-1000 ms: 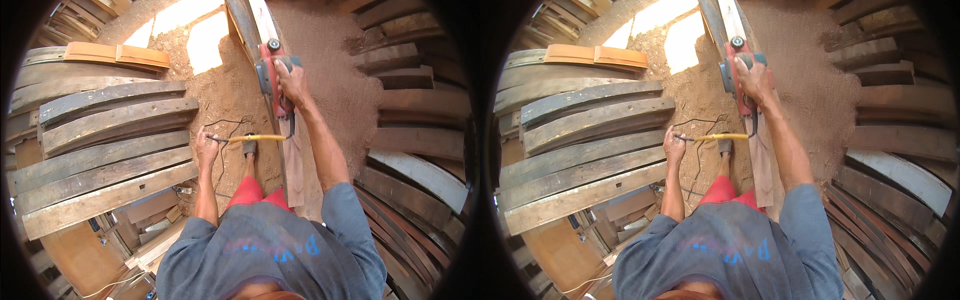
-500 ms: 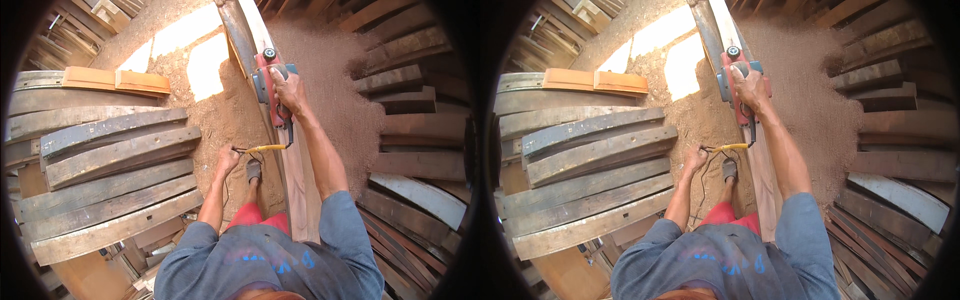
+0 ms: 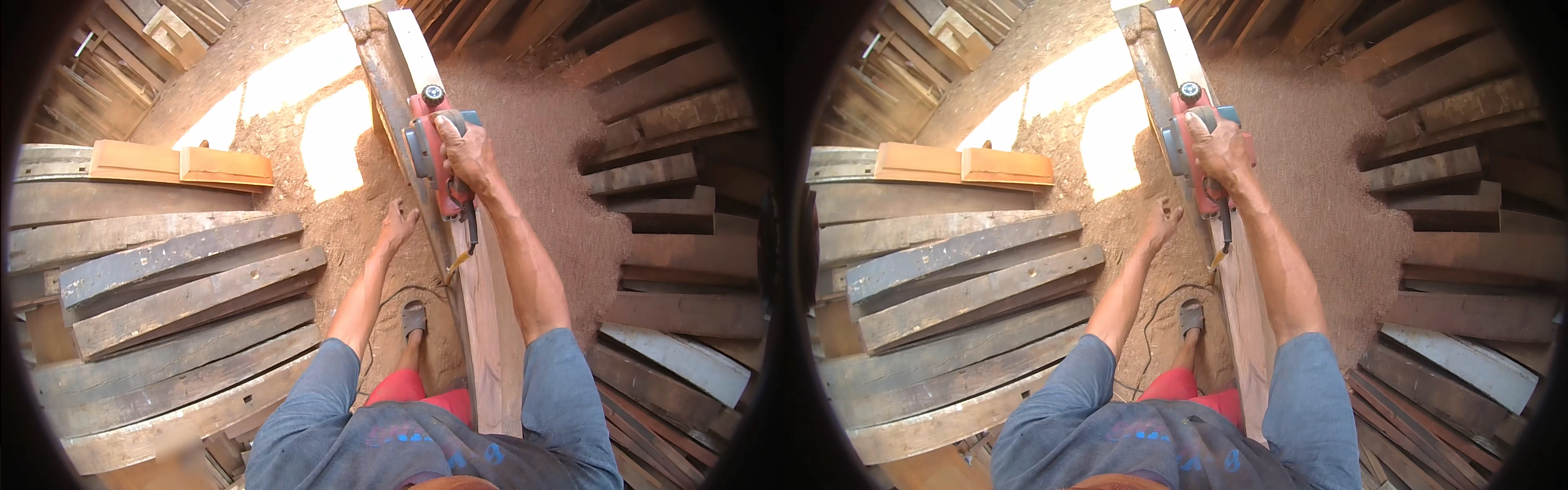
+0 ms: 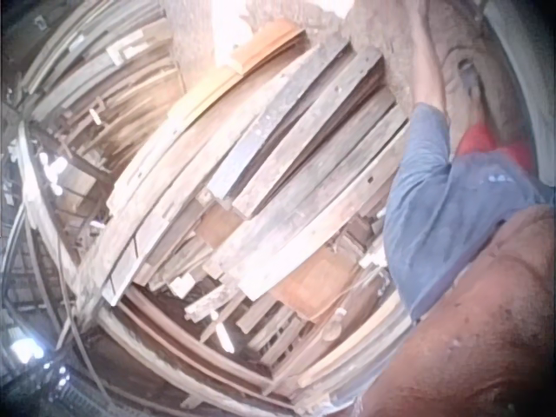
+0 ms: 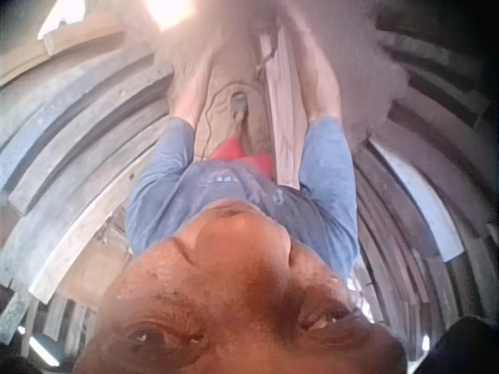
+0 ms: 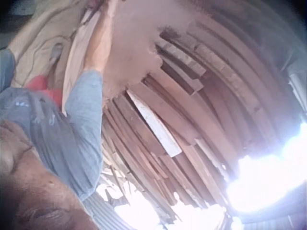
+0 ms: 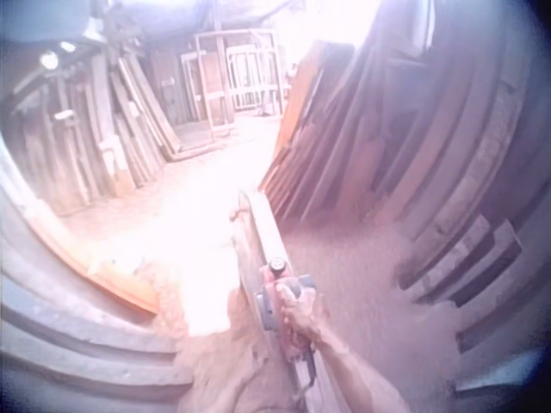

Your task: The person smooths a wooden beam using an electric planer, measures the wood with a tape measure, and checks edges with a try square. They mark the wood with a pencil and handle wooden blocks by hand.

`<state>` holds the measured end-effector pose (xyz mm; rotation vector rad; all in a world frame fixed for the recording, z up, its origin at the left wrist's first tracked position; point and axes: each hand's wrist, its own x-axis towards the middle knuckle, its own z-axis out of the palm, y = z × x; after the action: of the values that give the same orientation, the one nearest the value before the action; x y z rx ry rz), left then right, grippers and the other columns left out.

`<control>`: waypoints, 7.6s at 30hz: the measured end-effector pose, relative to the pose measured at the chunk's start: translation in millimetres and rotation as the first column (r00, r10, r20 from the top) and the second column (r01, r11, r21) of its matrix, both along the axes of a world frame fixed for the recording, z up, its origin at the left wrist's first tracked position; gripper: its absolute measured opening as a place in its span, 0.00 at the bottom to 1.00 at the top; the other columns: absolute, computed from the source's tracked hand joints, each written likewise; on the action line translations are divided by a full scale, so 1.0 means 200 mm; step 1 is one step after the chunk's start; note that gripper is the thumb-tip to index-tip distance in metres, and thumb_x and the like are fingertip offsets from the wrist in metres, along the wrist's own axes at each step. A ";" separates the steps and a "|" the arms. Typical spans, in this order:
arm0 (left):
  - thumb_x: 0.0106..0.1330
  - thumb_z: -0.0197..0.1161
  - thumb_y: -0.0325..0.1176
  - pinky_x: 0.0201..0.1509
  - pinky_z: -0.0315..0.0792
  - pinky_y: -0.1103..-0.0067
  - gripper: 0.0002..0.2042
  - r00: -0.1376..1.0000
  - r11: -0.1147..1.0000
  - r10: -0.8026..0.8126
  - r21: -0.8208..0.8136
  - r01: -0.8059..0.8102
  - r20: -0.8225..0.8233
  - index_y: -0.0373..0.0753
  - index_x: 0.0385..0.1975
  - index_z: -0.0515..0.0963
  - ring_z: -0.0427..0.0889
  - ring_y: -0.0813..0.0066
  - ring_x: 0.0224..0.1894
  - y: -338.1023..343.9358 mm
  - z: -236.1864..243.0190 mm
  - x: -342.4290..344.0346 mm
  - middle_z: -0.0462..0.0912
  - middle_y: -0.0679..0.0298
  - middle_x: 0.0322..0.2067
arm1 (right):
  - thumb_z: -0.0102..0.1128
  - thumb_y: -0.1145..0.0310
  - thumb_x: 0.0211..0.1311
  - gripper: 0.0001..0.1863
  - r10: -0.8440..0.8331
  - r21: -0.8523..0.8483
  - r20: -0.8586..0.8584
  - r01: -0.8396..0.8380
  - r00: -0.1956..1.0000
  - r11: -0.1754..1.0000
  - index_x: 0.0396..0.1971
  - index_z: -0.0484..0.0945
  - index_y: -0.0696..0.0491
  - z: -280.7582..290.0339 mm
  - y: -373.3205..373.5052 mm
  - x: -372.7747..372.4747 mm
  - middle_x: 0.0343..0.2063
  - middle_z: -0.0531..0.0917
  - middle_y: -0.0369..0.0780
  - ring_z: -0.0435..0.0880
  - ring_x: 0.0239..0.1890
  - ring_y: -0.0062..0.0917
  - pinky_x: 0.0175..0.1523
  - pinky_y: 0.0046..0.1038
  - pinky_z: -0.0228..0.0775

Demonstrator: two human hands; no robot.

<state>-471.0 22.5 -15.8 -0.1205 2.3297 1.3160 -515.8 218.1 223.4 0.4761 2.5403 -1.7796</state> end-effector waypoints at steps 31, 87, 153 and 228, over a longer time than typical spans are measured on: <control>0.71 0.56 0.46 0.63 0.69 0.56 0.35 0.903 0.909 0.391 -0.078 -0.409 -0.177 0.26 0.69 0.56 0.75 0.32 0.58 0.43 0.01 -0.61 0.73 0.29 0.57 | 0.54 0.40 0.71 0.28 -0.038 0.071 0.018 0.036 0.999 0.997 0.39 0.85 0.51 -0.08 0.10 -1.28 0.21 0.81 0.35 0.81 0.24 0.21 0.31 0.28 0.73; 0.55 0.74 0.58 0.56 0.75 0.65 0.53 0.984 0.993 -0.049 0.117 0.029 0.169 0.21 0.67 0.55 0.79 0.54 0.55 0.25 0.14 2.62 0.74 0.38 0.55 | 0.63 0.42 0.64 0.30 -0.253 -0.053 0.327 0.285 0.911 0.957 0.40 0.81 0.60 -0.07 0.65 3.49 0.23 0.81 0.37 0.79 0.21 0.21 0.27 0.27 0.70; 0.80 0.32 0.51 0.67 0.70 0.60 0.26 0.991 -0.121 0.054 0.986 -0.114 0.121 0.34 0.62 0.63 0.77 0.61 0.58 0.28 2.45 2.46 0.77 0.52 0.52 | 0.61 0.56 0.64 0.32 -0.454 0.486 0.666 0.117 0.592 0.866 0.61 0.67 0.60 -0.96 0.74 4.97 0.56 0.77 0.49 0.80 0.52 0.36 0.56 0.34 0.72; 0.66 0.71 0.30 0.35 0.81 0.83 0.10 0.908 0.579 0.117 0.715 -0.392 0.403 0.40 0.41 0.77 0.82 0.81 0.33 -0.88 1.28 2.25 0.83 0.68 0.35 | 0.66 0.71 0.57 0.28 0.392 0.452 0.249 -0.465 0.885 0.761 0.60 0.80 0.43 0.61 0.00 2.83 0.61 0.74 0.48 0.71 0.62 0.45 0.69 0.42 0.63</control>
<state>-20.1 -152.7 240.7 -0.3676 1.3100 2.1757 49.6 218.3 345.1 -0.0091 2.6993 -0.8919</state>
